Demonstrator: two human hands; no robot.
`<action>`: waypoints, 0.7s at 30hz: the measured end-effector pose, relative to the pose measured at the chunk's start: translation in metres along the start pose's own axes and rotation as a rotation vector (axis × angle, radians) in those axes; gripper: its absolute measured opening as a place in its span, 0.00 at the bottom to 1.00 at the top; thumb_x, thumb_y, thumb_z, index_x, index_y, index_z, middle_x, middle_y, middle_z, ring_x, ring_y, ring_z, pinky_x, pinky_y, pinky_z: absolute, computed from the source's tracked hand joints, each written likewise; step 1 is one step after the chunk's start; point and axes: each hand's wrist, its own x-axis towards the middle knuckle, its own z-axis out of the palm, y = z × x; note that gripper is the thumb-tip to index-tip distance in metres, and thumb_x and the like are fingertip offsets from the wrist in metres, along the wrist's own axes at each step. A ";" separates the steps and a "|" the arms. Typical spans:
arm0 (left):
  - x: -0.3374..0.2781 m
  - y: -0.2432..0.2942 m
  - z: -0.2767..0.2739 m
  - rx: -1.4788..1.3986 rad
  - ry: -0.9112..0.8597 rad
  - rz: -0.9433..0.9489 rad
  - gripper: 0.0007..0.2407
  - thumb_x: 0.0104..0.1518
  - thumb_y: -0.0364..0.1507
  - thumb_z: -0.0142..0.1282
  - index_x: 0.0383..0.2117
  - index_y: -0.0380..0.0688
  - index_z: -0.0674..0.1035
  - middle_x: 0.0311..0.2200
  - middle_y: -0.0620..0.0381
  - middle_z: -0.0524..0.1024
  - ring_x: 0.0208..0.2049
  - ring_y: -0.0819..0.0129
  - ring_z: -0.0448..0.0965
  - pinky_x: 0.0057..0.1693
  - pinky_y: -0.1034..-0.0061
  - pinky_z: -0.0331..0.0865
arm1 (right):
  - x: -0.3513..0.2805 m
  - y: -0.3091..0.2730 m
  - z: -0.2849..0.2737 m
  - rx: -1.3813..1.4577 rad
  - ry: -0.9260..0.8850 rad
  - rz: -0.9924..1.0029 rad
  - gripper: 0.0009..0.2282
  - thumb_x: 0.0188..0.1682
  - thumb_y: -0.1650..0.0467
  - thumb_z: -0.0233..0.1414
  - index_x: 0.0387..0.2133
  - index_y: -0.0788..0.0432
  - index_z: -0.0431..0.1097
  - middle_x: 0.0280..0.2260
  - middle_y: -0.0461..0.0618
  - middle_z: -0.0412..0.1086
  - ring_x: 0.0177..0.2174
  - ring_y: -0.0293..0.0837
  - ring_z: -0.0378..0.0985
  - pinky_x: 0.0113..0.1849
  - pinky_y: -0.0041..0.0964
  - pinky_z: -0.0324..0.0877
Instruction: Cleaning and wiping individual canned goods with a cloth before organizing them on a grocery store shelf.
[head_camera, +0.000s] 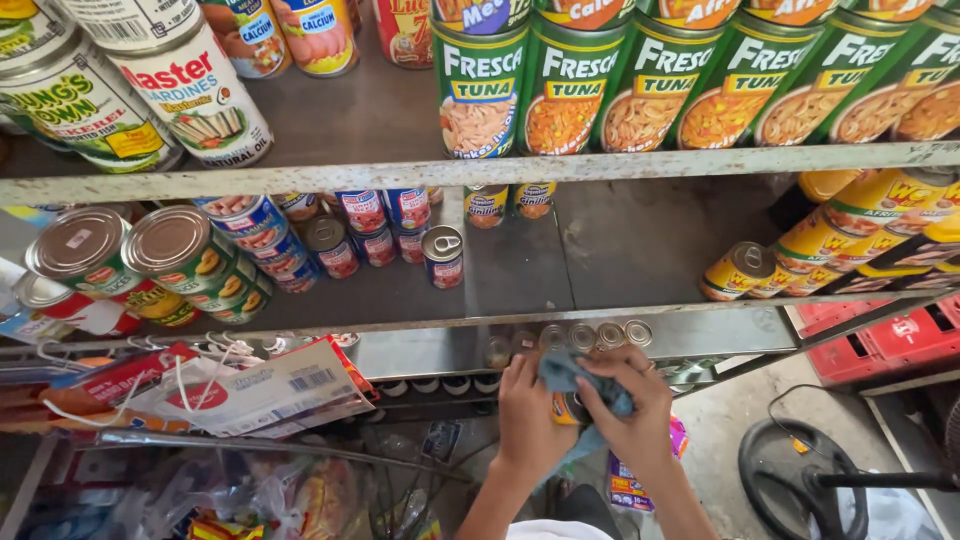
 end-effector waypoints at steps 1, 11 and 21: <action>-0.001 0.004 -0.001 0.023 0.012 0.011 0.21 0.36 0.26 0.67 0.41 0.41 0.79 0.44 0.46 0.74 0.47 0.44 0.72 0.52 0.55 0.66 | 0.002 -0.001 0.000 0.020 0.072 -0.003 0.09 0.40 0.78 0.61 0.34 0.63 0.76 0.37 0.52 0.73 0.39 0.45 0.80 0.43 0.35 0.72; 0.015 0.014 -0.026 0.064 0.057 -0.068 0.22 0.33 0.27 0.72 0.39 0.43 0.78 0.40 0.53 0.73 0.44 0.51 0.73 0.51 0.59 0.64 | -0.002 -0.008 -0.016 -0.033 -0.061 0.014 0.10 0.39 0.78 0.62 0.35 0.63 0.76 0.32 0.51 0.75 0.33 0.45 0.79 0.37 0.34 0.71; 0.008 0.004 -0.016 0.001 -0.079 -0.031 0.24 0.33 0.26 0.69 0.42 0.40 0.78 0.42 0.51 0.73 0.47 0.49 0.72 0.53 0.57 0.65 | -0.015 -0.014 -0.024 -0.097 -0.269 0.009 0.15 0.39 0.80 0.57 0.39 0.58 0.78 0.37 0.50 0.71 0.35 0.47 0.79 0.37 0.36 0.73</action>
